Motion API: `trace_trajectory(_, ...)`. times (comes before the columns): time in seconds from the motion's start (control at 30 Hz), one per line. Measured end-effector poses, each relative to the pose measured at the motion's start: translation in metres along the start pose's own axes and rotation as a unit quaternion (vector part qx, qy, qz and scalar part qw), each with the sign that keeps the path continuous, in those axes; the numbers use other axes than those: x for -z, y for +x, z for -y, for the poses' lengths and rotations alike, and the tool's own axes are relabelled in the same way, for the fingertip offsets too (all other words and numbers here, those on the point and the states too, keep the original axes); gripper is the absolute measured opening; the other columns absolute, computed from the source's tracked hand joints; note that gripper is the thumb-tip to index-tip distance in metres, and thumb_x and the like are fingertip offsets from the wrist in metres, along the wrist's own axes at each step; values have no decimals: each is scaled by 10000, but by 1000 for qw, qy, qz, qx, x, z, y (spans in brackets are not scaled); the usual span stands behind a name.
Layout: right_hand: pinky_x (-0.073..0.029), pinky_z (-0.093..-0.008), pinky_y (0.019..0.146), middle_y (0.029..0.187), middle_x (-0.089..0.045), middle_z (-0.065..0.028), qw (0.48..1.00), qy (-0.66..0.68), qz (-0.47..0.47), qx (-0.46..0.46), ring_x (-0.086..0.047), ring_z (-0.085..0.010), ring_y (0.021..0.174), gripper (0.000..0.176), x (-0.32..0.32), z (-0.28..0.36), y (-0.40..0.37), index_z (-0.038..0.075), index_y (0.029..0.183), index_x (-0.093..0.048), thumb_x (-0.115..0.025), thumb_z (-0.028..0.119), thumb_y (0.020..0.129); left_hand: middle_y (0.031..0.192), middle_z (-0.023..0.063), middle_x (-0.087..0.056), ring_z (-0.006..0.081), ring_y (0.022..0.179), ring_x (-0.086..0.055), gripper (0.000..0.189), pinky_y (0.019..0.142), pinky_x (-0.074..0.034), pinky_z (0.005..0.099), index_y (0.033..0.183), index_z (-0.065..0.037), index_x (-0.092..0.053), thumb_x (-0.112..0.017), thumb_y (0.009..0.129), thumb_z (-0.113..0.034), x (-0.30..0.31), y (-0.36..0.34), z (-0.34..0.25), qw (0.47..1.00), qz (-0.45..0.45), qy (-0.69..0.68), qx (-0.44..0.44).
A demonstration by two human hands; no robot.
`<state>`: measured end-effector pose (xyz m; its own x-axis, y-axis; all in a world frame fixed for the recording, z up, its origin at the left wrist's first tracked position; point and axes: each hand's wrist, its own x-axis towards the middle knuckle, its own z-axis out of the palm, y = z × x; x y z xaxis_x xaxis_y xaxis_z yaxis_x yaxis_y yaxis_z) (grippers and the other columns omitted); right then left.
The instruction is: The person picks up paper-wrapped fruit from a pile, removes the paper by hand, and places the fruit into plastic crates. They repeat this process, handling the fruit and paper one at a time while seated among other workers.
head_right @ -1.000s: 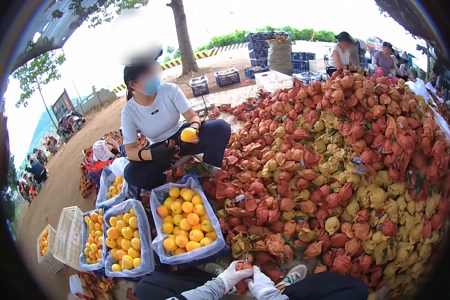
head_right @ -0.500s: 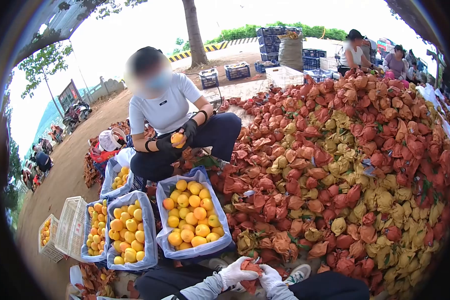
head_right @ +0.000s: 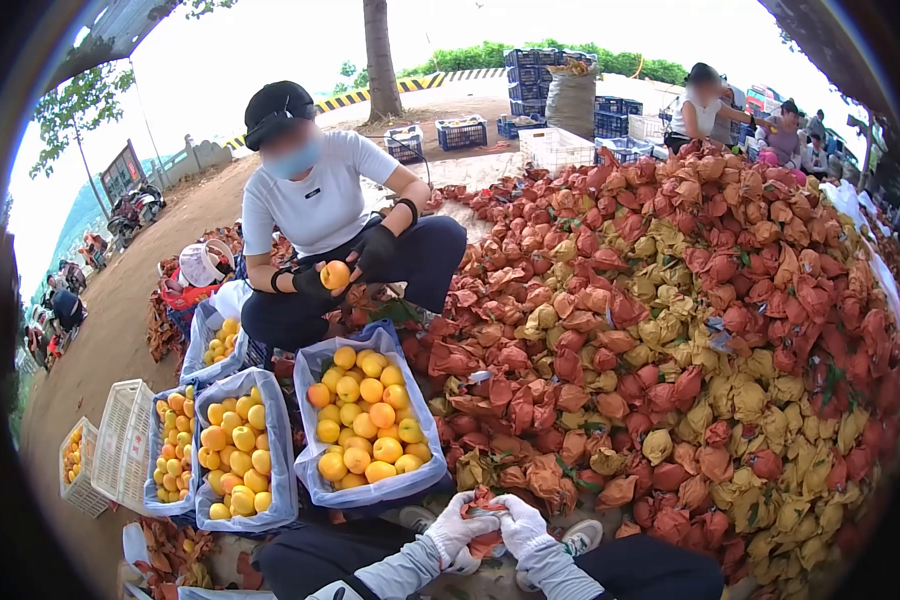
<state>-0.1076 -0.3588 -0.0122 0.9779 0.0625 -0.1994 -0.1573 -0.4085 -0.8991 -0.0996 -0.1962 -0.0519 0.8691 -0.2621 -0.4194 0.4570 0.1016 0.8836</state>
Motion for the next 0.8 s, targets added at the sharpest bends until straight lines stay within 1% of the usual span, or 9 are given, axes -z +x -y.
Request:
trace_trajectory(0.23,-492,-284,774,1031,-675,-114,996,5,-45,-79,-633,-177,875,249,-8,-47,19,61,1144,-625,-520,181,952,1260,129,-518,199,1141,-534,969,994,-431,319,1404,24,-313,-880,659,-224,-17,-30,-44,994,56,67,-61)
trace_trajectory(0.37,-481,-286,797,1075,-623,-21,850,497,150,-89,-570,-122,918,354,5,-37,11,74,1216,-567,-580,323,964,1280,154,-498,245,1164,-528,917,1013,-431,377,1421,-32,-298,-813,665,-93,-7,-8,-16,983,41,14,-179)
trace_trajectory(0.5,-459,-293,882,1122,-619,-43,938,334,9,-88,-559,-142,1016,368,6,-25,0,52,1225,-554,-612,290,950,1219,136,-562,286,1057,-613,802,920,-519,393,1457,-149,-280,-658,753,-81,-30,-26,-34,996,57,-26,-64)
trace_trajectory(0.53,-476,-310,870,1143,-635,-91,930,354,5,-95,-601,-184,1013,354,10,-26,-2,51,1235,-549,-626,223,935,1335,98,-531,251,1143,-559,483,969,-477,367,1308,-72,-477,-664,884,-205,-44,-33,-32,994,-4,-25,-104)
trace_trajectory(0.57,-476,-310,870,1143,-635,-91,930,356,1,-94,-601,-184,1013,354,22,-10,-7,51,1235,-549,-626,223,935,1380,106,-473,251,1222,-485,542,1027,-430,388,1344,-64,-423,-665,884,-220,-62,-44,-49,995,-21,-90,-44)
trace_trajectory(0.63,-500,-338,842,1100,-644,-135,987,68,-80,-120,-638,-252,971,324,41,19,-17,49,1196,-570,-639,154,898,1334,93,-511,242,1196,-503,491,1039,-415,394,1318,-63,-452,-650,900,-225,-52,-28,-26,990,-30,-138,24)
trace_trajectory(0.7,-513,-379,825,1014,-655,-139,976,-137,-112,130,-647,-318,956,256,27,-4,-7,65,1097,-607,-627,79,841,1270,76,-548,235,1121,-554,426,984,-460,386,1300,-81,-476,-615,931,-241,-42,-7,-14,994,64,35,-82)
trace_trajectory(0.77,-505,-413,742,925,-648,-165,978,-70,-104,167,-649,-376,865,216,13,-11,-2,93,1081,-574,-589,88,866,1206,59,-586,229,1046,-605,366,928,-506,379,1283,-99,-500,-580,962,-257,-41,-8,-10,950,154,203,-181)
trace_trajectory(0.8,-507,-403,741,943,-651,-162,991,3,-84,104,-652,-374,882,221,15,0,-4,102,1105,-554,-573,103,884,1214,71,-588,243,1069,-598,379,933,-504,385,1286,-102,-498,-583,961,-277,-49,-20,-16,986,151,1,-65)
